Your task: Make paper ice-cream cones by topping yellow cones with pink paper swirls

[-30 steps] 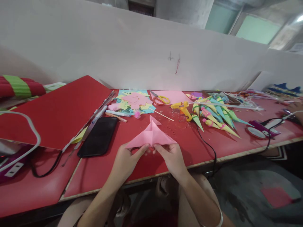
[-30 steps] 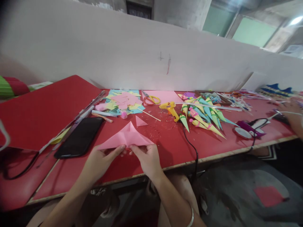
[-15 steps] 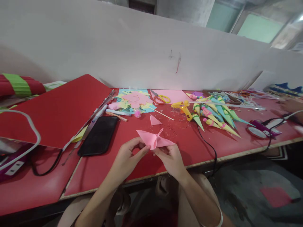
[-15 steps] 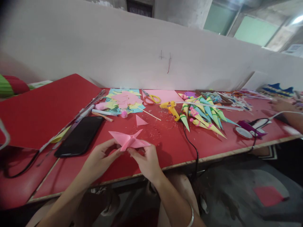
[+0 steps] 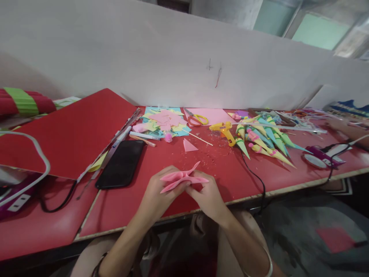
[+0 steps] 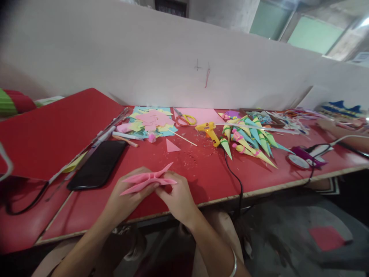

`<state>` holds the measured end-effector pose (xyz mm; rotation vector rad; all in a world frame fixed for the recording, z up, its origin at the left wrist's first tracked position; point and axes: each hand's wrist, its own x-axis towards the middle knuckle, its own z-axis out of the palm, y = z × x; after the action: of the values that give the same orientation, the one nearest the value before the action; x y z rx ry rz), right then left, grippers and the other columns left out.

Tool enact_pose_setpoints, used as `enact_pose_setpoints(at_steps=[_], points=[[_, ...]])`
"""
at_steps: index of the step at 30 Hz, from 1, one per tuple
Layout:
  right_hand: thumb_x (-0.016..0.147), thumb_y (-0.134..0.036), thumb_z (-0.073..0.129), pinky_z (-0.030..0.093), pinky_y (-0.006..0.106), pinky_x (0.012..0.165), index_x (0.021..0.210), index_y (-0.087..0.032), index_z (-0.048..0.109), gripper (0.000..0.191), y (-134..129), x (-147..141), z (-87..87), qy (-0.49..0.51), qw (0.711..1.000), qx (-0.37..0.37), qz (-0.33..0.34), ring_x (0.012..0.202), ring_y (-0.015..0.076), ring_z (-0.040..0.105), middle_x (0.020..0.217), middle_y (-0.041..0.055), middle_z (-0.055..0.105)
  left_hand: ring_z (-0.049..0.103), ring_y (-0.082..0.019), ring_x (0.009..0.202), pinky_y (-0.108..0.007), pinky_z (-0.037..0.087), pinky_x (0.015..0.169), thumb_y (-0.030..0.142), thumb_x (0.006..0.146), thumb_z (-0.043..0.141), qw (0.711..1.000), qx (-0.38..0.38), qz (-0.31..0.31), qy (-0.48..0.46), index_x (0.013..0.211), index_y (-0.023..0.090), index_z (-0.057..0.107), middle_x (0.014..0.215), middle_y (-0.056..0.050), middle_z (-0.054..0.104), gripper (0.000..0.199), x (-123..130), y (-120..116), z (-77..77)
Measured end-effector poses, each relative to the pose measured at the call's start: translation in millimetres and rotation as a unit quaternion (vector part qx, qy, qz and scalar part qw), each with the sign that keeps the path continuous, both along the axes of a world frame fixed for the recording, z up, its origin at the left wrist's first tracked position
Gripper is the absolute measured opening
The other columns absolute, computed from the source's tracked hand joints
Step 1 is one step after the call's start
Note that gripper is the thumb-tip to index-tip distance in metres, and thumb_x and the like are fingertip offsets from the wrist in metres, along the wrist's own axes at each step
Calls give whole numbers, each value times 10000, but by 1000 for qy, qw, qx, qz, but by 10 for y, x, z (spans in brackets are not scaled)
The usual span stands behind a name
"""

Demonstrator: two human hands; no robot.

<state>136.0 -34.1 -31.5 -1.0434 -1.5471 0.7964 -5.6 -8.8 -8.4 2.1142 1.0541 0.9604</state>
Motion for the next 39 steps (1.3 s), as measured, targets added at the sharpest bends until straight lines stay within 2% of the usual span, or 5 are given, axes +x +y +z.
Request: enact_pose_setpoints(at_steps=[5, 12, 20, 30, 39], points=[[729, -183, 582, 455, 293, 754, 805, -204, 651, 105, -10, -17, -8, 10, 1000, 11, -24, 792, 180, 601, 830, 32, 671, 561, -131, 622, -201, 429, 564, 290, 736, 564, 996, -18, 64, -56, 651, 174, 616, 641, 8, 596, 153, 32, -8, -11], [759, -277, 548, 468, 231, 651, 975, -217, 537, 225, 11, -17, -16, 207, 973, -96, -25, 692, 122, 571, 781, 3, 605, 584, -166, 629, -228, 461, 543, 326, 706, 581, 989, -94, 85, -78, 659, 169, 653, 655, -20, 651, 179, 45, -21, 26], [765, -339, 533, 424, 231, 611, 665, -172, 632, 218, 33, 23, 2, 140, 982, -109, -60, 638, 126, 519, 624, -10, 563, 606, -183, 653, -253, 491, 602, 327, 725, 541, 980, -150, 68, -111, 696, 147, 693, 688, -33, 705, 237, 84, -18, 6], [777, -342, 540, 413, 214, 555, 934, -207, 634, 227, 38, 16, -23, 202, 969, -125, -73, 564, 103, 511, 617, -27, 554, 534, -139, 502, -207, 417, 481, 370, 733, 508, 988, -87, 120, -37, 528, 138, 608, 487, 0, 602, 325, 79, -13, -38], [765, -358, 561, 396, 229, 552, 716, -167, 668, 224, 82, 13, -111, 253, 954, -150, -62, 532, 99, 493, 548, -15, 555, 527, -131, 483, -206, 406, 477, 354, 739, 505, 992, -66, 107, -28, 545, 145, 628, 491, 1, 595, 310, 82, -7, -43]])
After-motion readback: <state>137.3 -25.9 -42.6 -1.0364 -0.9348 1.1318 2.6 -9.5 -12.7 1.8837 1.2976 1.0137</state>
